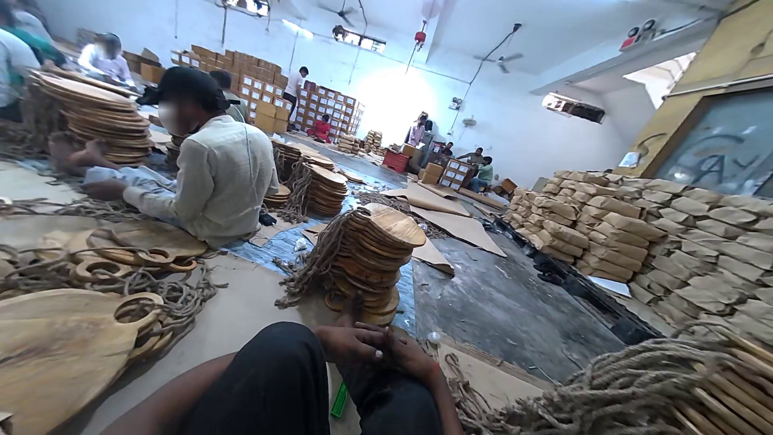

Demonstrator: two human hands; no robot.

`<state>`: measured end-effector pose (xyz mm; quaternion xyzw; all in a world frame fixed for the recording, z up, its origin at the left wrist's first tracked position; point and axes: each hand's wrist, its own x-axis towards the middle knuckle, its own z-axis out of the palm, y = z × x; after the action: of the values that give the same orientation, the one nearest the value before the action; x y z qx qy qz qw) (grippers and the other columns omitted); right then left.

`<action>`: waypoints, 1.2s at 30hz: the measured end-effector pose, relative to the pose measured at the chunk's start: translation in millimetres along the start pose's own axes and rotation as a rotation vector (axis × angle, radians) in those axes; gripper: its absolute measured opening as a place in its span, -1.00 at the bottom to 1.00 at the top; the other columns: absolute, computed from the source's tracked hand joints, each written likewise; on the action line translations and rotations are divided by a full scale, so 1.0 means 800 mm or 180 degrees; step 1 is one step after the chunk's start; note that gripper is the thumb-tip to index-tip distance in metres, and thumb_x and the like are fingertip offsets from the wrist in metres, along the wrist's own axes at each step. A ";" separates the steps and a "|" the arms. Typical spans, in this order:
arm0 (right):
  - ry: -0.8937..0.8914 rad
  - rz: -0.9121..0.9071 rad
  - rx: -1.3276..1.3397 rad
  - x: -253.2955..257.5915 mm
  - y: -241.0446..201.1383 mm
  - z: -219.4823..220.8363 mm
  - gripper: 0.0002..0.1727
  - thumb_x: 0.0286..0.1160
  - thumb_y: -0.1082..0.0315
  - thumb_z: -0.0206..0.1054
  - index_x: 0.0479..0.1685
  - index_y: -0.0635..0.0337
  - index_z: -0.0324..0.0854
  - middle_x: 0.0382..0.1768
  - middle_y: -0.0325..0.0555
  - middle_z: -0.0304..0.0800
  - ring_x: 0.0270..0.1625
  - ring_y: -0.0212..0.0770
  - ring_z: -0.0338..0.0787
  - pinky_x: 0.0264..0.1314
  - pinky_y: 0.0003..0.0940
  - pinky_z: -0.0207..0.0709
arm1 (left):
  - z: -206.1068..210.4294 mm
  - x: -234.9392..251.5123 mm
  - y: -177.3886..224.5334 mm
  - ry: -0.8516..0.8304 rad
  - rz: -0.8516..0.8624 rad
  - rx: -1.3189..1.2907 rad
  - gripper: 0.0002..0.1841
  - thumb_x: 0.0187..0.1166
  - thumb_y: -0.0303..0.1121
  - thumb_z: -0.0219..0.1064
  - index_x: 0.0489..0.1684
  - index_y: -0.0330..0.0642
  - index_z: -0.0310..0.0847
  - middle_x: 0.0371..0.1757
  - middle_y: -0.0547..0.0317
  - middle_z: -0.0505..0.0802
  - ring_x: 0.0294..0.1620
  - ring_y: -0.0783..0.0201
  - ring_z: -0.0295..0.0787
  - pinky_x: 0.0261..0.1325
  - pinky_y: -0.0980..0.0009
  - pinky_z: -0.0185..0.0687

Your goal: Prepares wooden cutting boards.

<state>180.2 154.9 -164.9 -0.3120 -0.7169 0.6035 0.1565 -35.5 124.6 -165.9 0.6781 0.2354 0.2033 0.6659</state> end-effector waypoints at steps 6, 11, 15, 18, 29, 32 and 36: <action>0.0035 0.0033 -0.0012 0.001 0.004 -0.001 -0.34 0.85 -0.09 -0.30 0.45 0.16 0.54 0.10 -0.30 0.84 0.13 -0.48 0.79 0.30 -0.42 0.64 | -0.002 0.001 -0.004 -0.0027 0.0023 -0.0001 -0.51 0.76 -0.25 0.06 0.65 -0.14 0.31 0.37 0.12 0.67 0.28 0.30 0.65 0.41 0.18 0.56; 0.0057 0.0066 -0.0001 0.002 0.005 -0.002 -0.34 0.85 -0.09 -0.31 0.41 0.13 0.57 0.05 -0.33 0.85 0.09 -0.50 0.79 0.26 -0.44 0.65 | -0.003 0.002 -0.006 -0.0033 0.0058 -0.0003 -0.51 0.75 -0.24 0.07 0.65 -0.13 0.33 0.35 0.12 0.68 0.27 0.31 0.65 0.41 0.20 0.56; 0.0048 0.0064 -0.0012 0.002 0.004 -0.003 -0.33 0.84 -0.10 -0.29 0.43 0.16 0.55 0.07 -0.31 0.85 0.10 -0.48 0.80 0.29 -0.44 0.65 | -0.004 0.002 -0.005 -0.0059 0.0057 -0.0048 -0.53 0.76 -0.25 0.07 0.62 -0.13 0.35 0.31 0.15 0.70 0.25 0.32 0.66 0.40 0.20 0.56; 0.0017 0.0049 0.0068 0.002 0.005 -0.003 -0.35 0.84 -0.10 -0.28 0.47 0.14 0.53 0.11 -0.31 0.84 0.13 -0.48 0.79 0.29 -0.44 0.64 | -0.004 0.002 -0.005 -0.0056 0.0043 -0.0027 -0.53 0.76 -0.24 0.07 0.62 -0.10 0.36 0.30 0.15 0.71 0.23 0.32 0.67 0.37 0.21 0.58; -0.0001 -0.0067 0.0067 -0.001 0.001 0.000 -0.38 0.83 -0.09 -0.25 0.38 0.11 0.57 0.04 -0.37 0.85 0.09 -0.53 0.78 0.26 -0.49 0.64 | -0.003 0.002 -0.006 -0.0007 0.0015 0.0004 -0.52 0.75 -0.23 0.09 0.64 -0.09 0.35 0.34 0.13 0.69 0.28 0.30 0.65 0.40 0.17 0.56; -0.0040 -0.0113 0.0025 -0.001 -0.001 0.002 -0.34 0.80 -0.16 -0.23 0.42 0.12 0.56 0.09 -0.35 0.84 0.13 -0.50 0.78 0.29 -0.46 0.63 | -0.001 0.001 -0.004 0.0025 0.0002 0.0034 -0.51 0.75 -0.24 0.08 0.65 -0.12 0.33 0.32 0.13 0.69 0.26 0.30 0.66 0.41 0.17 0.56; -0.0087 -0.0095 0.0012 0.000 0.002 -0.001 -0.29 0.80 -0.19 -0.24 0.52 0.14 0.50 0.20 -0.29 0.82 0.23 -0.44 0.77 0.39 -0.40 0.62 | -0.004 0.002 -0.007 -0.0041 0.0048 -0.0035 -0.51 0.77 -0.23 0.07 0.66 -0.11 0.33 0.37 0.10 0.68 0.31 0.26 0.65 0.45 0.11 0.54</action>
<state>180.7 155.7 -166.1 -0.2927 -0.7224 0.6067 0.1562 -36.0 128.0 -171.3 0.6774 0.2249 0.2052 0.6696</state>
